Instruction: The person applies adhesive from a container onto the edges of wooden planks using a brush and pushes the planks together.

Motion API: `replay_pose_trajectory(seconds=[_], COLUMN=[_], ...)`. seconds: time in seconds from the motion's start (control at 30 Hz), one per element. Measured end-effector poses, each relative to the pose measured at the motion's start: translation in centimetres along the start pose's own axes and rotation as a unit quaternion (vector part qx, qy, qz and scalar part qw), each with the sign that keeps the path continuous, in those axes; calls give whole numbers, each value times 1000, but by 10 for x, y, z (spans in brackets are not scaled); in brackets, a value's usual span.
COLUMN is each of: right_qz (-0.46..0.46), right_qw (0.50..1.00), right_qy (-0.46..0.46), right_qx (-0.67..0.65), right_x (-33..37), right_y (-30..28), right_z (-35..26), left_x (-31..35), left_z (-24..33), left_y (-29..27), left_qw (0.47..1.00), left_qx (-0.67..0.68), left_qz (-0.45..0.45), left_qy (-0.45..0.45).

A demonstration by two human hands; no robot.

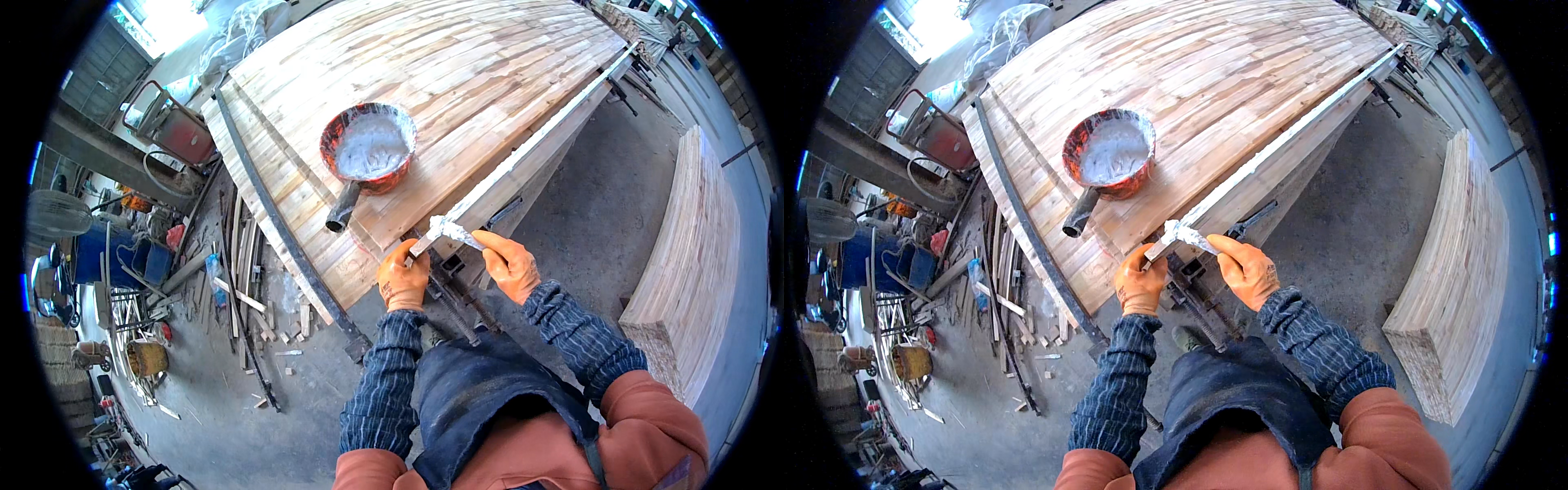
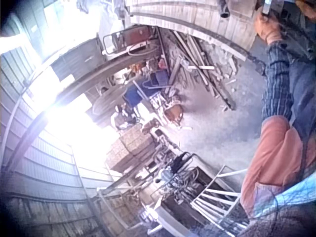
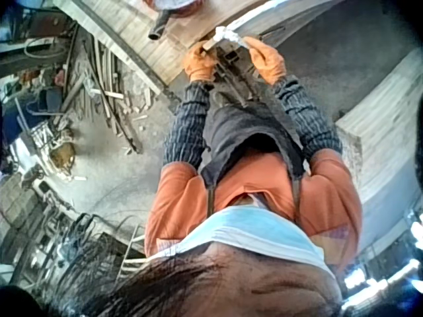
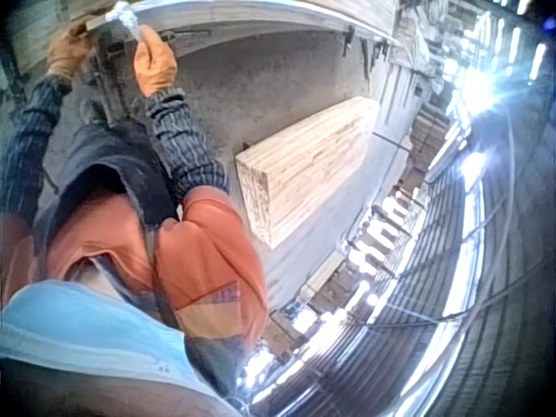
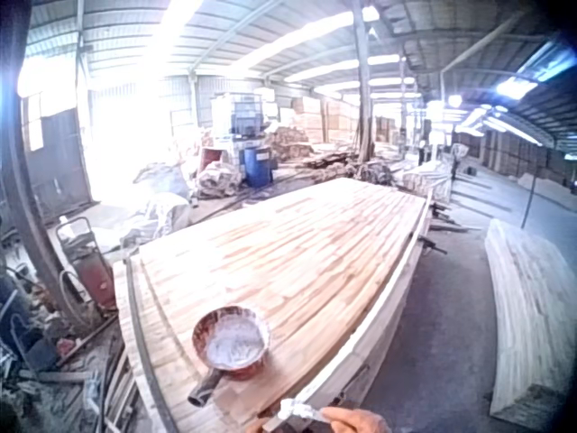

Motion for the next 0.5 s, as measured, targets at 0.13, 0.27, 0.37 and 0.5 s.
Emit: replay_pose_trajectory(seconds=[0.13, 0.27, 0.37, 0.5], right_qz=[-31, -34, -57, -67], right_qw=[997, 993, 993, 997], right_qy=[51, 99, 92, 9], right_qx=[-42, -60, -56, -26], right_x=[0, 13, 15, 17], right_y=[5, 19, 29, 40], right_z=[-5, -12, -19, -27], left_x=[0, 1, 0, 0], left_z=[-8, -6, -8, -18], left_y=[-1, 2, 2, 10], left_qw=[1000, 999, 999, 998], left_qx=[3, 46, 35, 57], left_qz=[-3, -7, -10, -18], left_qy=[-14, -8, -10, -7])
Point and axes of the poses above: each hand's wrist, its own x-axis away from the middle knuckle, its own y-axis out of the palm, z = x × y, the point moved 7 cm from there along -x, towards the middle knuckle, and after that the axes turned 15 degrees about -x, right-handed, at the moved point
